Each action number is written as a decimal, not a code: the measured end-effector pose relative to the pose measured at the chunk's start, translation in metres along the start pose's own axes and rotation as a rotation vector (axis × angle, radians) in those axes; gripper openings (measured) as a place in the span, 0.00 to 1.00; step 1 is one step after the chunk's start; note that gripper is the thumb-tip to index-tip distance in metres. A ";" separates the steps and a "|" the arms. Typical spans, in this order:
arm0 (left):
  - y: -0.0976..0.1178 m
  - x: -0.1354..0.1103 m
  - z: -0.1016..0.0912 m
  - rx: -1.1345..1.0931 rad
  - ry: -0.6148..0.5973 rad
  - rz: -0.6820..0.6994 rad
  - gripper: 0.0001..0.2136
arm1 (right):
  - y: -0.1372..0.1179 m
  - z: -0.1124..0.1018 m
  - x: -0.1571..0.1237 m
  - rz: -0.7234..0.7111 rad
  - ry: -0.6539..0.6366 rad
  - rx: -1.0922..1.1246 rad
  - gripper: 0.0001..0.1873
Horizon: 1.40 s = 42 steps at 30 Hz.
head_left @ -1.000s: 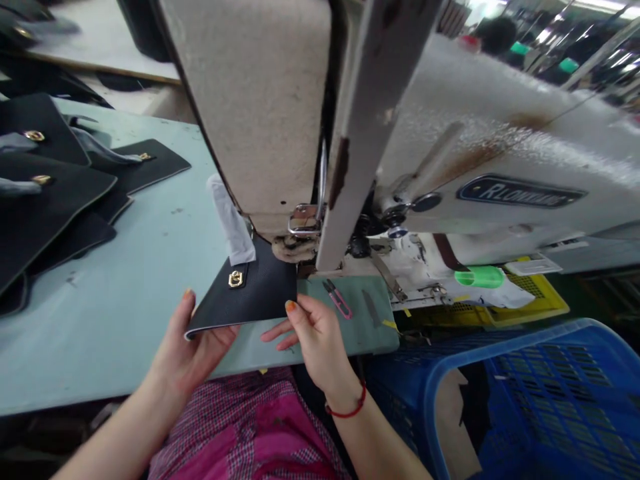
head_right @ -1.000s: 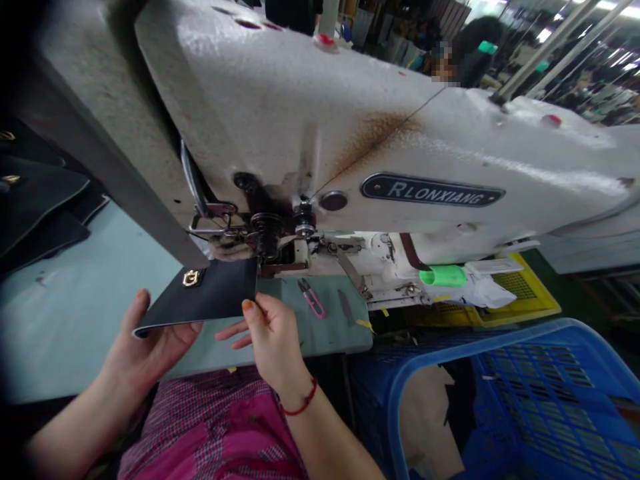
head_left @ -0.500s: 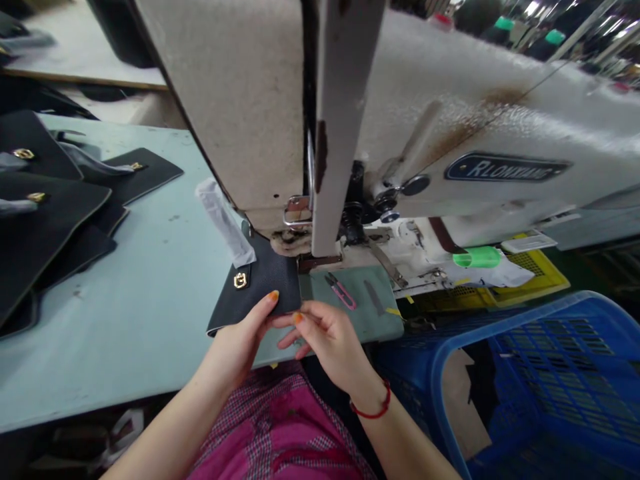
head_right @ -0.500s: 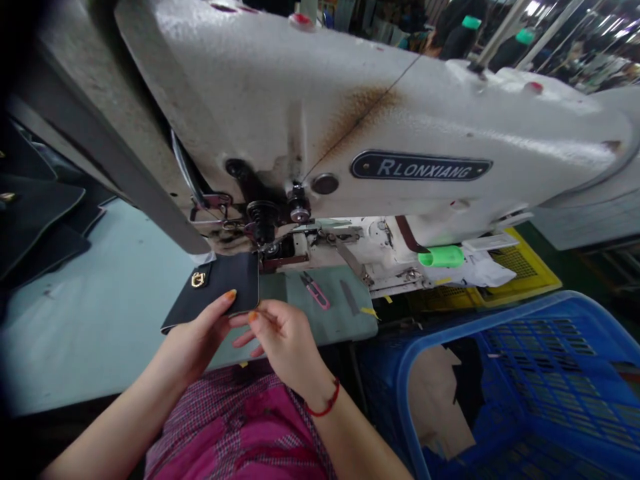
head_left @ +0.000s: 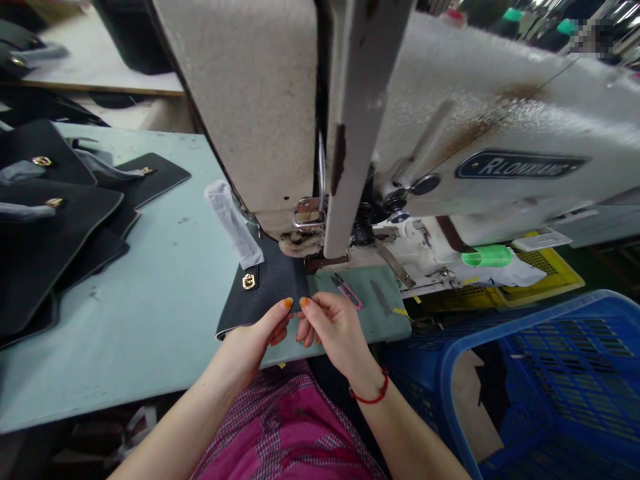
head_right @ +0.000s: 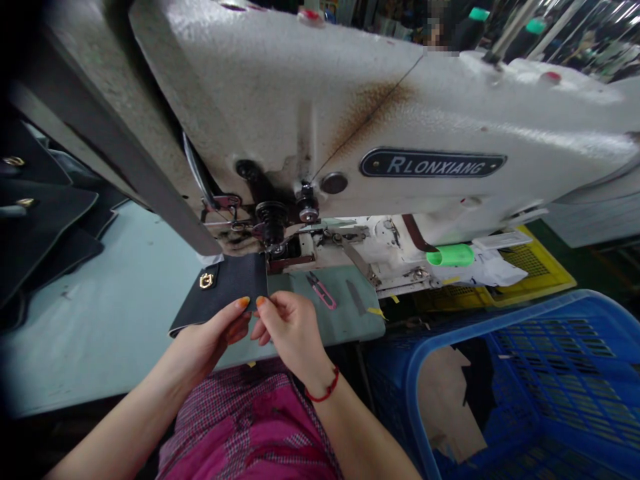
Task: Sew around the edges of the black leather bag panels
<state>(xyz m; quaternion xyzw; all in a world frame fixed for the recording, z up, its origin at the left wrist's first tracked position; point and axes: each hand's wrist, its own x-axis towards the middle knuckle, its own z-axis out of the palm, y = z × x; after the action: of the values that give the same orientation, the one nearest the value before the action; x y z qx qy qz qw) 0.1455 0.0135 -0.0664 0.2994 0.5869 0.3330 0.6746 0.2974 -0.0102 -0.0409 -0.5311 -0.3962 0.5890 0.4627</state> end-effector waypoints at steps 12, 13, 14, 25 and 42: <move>0.003 0.011 -0.001 -0.025 0.091 -0.057 0.19 | 0.000 0.001 0.009 -0.009 0.023 0.009 0.21; 0.006 0.012 0.001 -0.030 0.092 -0.051 0.19 | 0.000 0.001 0.011 -0.015 0.021 0.009 0.21; 0.008 0.013 0.002 -0.038 0.095 -0.049 0.19 | -0.001 0.000 0.013 -0.018 0.020 0.010 0.21; 0.031 0.033 0.003 -0.056 -0.059 0.021 0.21 | -0.002 0.001 0.039 -0.058 0.028 0.002 0.21; 0.047 0.060 0.004 0.060 -0.173 0.273 0.19 | 0.086 0.003 0.011 0.156 0.012 -0.184 0.16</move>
<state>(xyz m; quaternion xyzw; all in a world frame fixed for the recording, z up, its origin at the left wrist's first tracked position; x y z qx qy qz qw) 0.1504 0.0898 -0.0645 0.4237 0.4901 0.3768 0.6620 0.2836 -0.0222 -0.1259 -0.6042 -0.4032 0.5810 0.3672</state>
